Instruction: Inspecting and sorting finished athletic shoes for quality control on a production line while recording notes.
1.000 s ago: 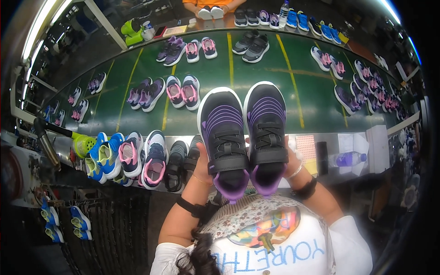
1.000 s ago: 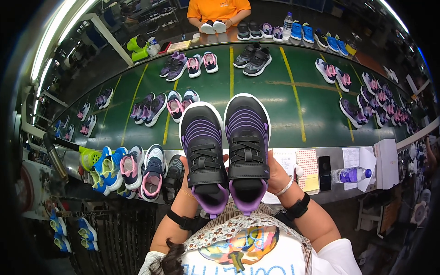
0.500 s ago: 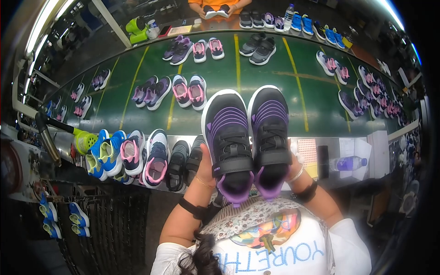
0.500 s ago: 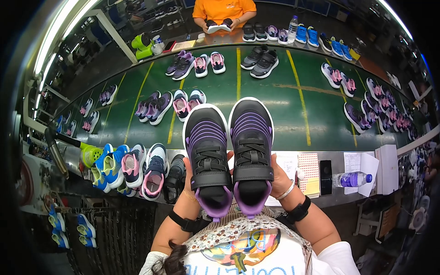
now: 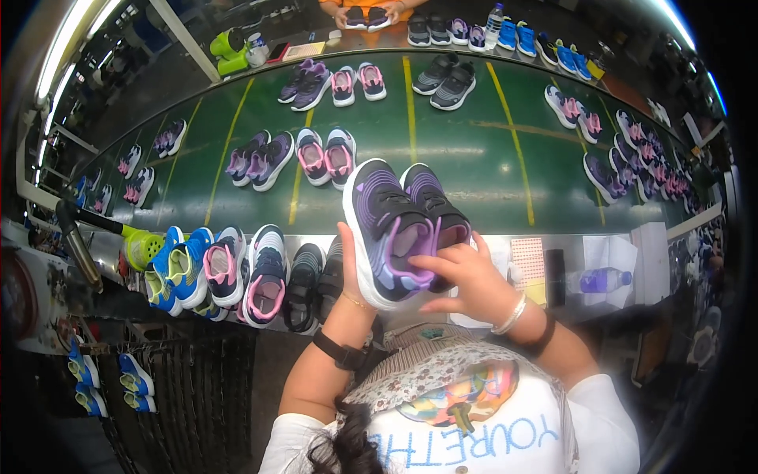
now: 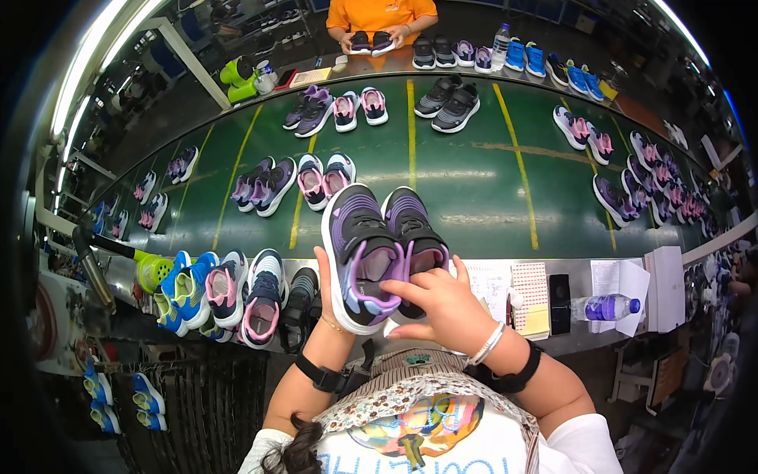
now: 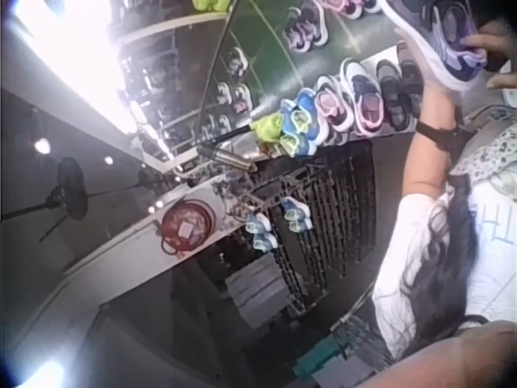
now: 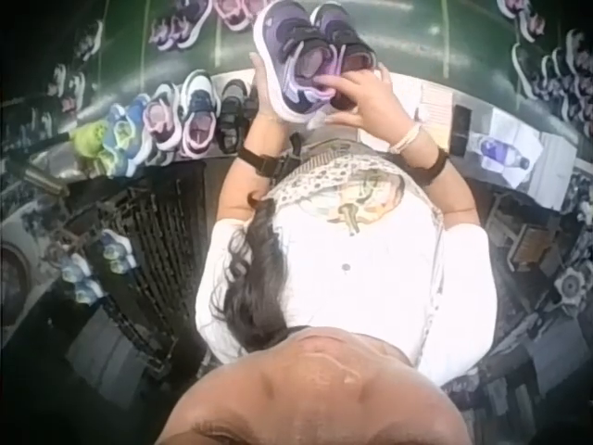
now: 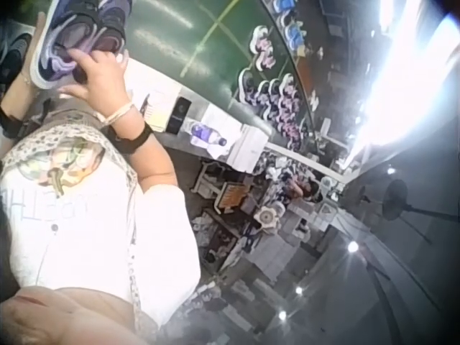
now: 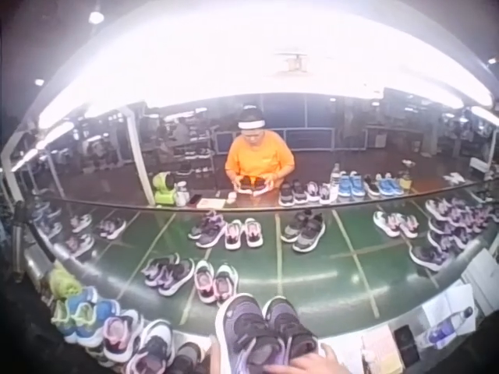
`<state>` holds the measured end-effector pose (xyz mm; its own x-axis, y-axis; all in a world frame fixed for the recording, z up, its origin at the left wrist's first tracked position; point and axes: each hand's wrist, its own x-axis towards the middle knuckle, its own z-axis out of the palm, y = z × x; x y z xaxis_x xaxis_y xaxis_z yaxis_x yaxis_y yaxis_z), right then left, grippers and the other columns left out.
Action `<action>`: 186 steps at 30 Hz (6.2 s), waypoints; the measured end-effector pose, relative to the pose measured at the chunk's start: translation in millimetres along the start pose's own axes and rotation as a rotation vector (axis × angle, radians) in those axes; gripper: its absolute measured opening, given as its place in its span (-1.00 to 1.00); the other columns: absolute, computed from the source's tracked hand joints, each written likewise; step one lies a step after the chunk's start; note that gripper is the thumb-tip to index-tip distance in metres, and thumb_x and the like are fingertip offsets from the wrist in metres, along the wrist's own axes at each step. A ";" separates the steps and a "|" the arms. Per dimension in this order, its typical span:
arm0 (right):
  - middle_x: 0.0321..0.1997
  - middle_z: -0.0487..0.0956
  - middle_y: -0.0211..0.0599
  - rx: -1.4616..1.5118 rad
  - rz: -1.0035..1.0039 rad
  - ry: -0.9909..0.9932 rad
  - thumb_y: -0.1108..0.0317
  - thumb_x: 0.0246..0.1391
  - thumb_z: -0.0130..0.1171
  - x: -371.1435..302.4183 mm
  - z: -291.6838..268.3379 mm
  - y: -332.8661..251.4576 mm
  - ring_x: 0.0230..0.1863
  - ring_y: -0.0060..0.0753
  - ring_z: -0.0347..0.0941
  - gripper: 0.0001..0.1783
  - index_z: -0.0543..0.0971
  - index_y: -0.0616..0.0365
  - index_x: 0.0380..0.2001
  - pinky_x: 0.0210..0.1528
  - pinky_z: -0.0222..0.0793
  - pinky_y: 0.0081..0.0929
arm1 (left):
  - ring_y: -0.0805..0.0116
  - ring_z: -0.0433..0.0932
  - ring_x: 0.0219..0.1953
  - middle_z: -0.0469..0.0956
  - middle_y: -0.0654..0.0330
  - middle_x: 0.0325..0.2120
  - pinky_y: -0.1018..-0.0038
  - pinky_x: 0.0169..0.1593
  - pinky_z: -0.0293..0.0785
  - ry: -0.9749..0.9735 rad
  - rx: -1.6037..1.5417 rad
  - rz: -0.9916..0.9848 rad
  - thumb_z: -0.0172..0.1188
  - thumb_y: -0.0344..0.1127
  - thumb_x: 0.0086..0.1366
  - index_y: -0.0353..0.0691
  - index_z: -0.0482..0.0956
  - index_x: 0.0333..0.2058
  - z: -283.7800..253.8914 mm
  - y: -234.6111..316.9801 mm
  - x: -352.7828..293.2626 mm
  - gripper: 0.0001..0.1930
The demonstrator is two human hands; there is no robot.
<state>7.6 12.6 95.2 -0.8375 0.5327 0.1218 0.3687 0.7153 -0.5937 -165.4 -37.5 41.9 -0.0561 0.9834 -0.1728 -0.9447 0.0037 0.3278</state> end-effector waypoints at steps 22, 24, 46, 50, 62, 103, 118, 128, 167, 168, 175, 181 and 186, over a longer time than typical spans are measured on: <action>0.13 0.32 -0.37 1.729 0.483 0.183 -0.19 -0.32 0.24 14.1 39.0 122.7 0.14 -0.39 0.22 -0.05 0.21 0.07 0.13 0.18 0.12 -0.38 | 0.46 0.24 -0.02 0.35 0.27 -0.09 0.35 0.01 0.09 0.625 0.943 -0.014 -0.01 -0.04 0.21 -0.11 0.40 -0.08 -24.6 86.5 50.6 -0.62; -0.12 0.46 -0.39 0.999 0.499 -0.002 -0.07 -0.38 0.36 18.2 25.7 149.6 0.00 -0.43 0.32 -0.24 0.41 0.09 -0.08 0.10 0.14 -0.37 | 0.37 0.25 0.01 0.36 0.21 -0.09 0.41 0.07 0.09 0.476 1.153 -0.043 0.12 -0.08 0.13 -0.18 0.38 -0.05 -76.2 96.6 77.5 -0.55; 0.12 0.25 0.05 0.528 0.628 -0.039 0.18 -0.11 0.23 85.5 59.5 239.6 0.14 -0.11 0.20 -0.15 0.03 0.13 0.18 0.12 0.15 -0.32 | 0.08 0.35 -0.06 0.35 0.08 -0.18 0.26 -0.09 0.36 -0.041 2.341 -0.216 0.36 0.07 -0.26 0.01 0.61 -0.40 -106.7 41.2 168.5 -0.59; 0.10 0.17 0.15 0.357 0.610 0.097 0.31 -0.21 0.21 115.5 143.6 240.3 0.11 0.11 0.17 -0.10 -0.03 0.02 0.20 0.10 0.16 -0.22 | 0.13 0.43 -0.19 0.41 0.09 -0.30 0.30 -0.20 0.40 -0.002 2.275 -0.041 0.28 -0.02 -0.09 -0.09 0.43 -0.13 -104.9 9.6 159.5 -0.47; 0.00 0.36 -0.07 0.861 0.722 0.388 0.62 -0.21 -0.04 108.6 142.1 231.1 -0.01 -0.13 0.33 -0.31 0.16 0.07 0.11 0.03 0.26 -0.35 | 0.27 0.40 -0.07 0.42 0.16 -0.13 0.50 -0.04 0.33 0.447 1.066 -0.104 -0.05 -0.58 -0.04 -0.24 0.22 0.07 -176.6 50.1 175.6 -0.42; 0.09 0.29 -0.19 1.525 0.229 0.021 -0.22 0.03 -0.13 -9.4 35.4 87.5 0.09 -0.36 0.23 -0.16 0.07 0.25 0.16 0.11 0.19 -0.41 | 0.22 0.34 0.03 0.29 0.05 0.03 0.30 0.09 0.27 -0.253 0.338 -0.214 -0.14 0.11 0.24 -0.34 0.10 0.12 -47.2 48.6 4.3 -0.33; 0.20 0.17 -0.19 0.913 0.319 0.111 0.16 0.22 -0.24 -17.9 -14.6 65.3 0.20 -0.41 0.06 -0.41 0.00 0.26 0.21 0.21 -0.06 -0.51 | 0.33 0.03 0.22 0.07 0.10 0.17 0.45 0.23 -0.10 -0.128 0.928 -0.106 -0.15 -0.24 0.23 -0.32 -0.07 0.21 9.4 54.6 -9.2 -0.39; 0.15 0.25 -0.15 1.350 0.517 0.193 0.10 0.24 -0.30 -15.8 1.7 76.6 0.16 -0.35 0.18 -0.44 0.08 0.25 0.17 0.16 0.10 -0.45 | 0.25 0.16 0.16 0.16 0.06 0.12 0.38 0.20 0.04 -0.103 0.743 -0.030 -0.22 -0.25 0.30 -0.31 0.02 0.18 8.2 45.4 1.8 -0.50; 0.04 0.36 -0.20 0.778 0.179 0.055 -0.16 -0.29 0.26 -3.4 36.7 55.3 0.10 -0.23 0.26 -0.13 0.29 0.08 0.08 0.18 0.02 -0.32 | 0.12 0.12 0.18 0.16 0.01 0.12 0.17 0.16 0.10 -0.117 0.436 -0.059 -0.30 0.29 0.20 -0.22 0.04 0.17 39.4 5.8 10.2 -0.24; 0.12 0.28 -0.24 1.073 0.192 0.136 -0.21 -0.28 0.23 -4.6 45.2 67.0 0.15 -0.31 0.19 -0.05 0.21 0.17 0.10 0.18 0.06 -0.36 | 0.21 0.14 0.16 0.17 0.10 0.12 0.19 0.15 0.09 0.115 0.577 -0.071 -0.32 0.28 0.22 -0.16 0.02 0.18 45.7 7.7 3.6 -0.27; 0.24 0.15 -0.28 1.956 0.201 0.352 -0.41 -0.37 0.03 1.6 55.5 87.6 0.22 -0.25 0.11 0.11 0.05 0.01 0.21 0.23 0.06 -0.22 | 0.36 0.22 0.04 0.29 0.20 0.00 0.34 0.04 0.15 0.179 0.663 0.057 -0.24 0.10 0.29 -0.12 0.13 0.14 31.5 46.6 -6.3 -0.44; 0.22 0.18 -0.26 1.984 0.242 0.336 -0.39 -0.34 0.03 -4.2 49.8 89.6 0.21 -0.24 0.13 0.08 0.07 0.03 0.20 0.23 0.07 -0.23 | 0.36 0.23 0.03 0.29 0.15 -0.01 0.37 0.04 0.12 0.388 0.739 0.129 -0.26 0.06 0.31 -0.15 0.21 0.08 23.3 63.7 -0.2 -0.49; 0.09 0.35 -0.29 1.474 0.409 0.105 -0.26 -0.34 0.21 -1.8 23.9 112.3 0.09 -0.33 0.27 -0.03 0.25 0.13 0.10 0.12 0.19 -0.36 | 0.32 0.17 0.13 0.28 0.12 0.02 0.44 0.19 -0.02 0.359 1.104 0.114 0.02 -0.23 0.22 -0.31 0.31 0.02 -0.6 69.2 26.5 -0.58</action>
<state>40.9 81.1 9.3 -0.7270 0.6488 -0.2250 -0.2089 -0.5211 -0.8275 -232.4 -11.3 59.4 -0.3776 0.8811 -0.2849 -0.1438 0.2481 0.9580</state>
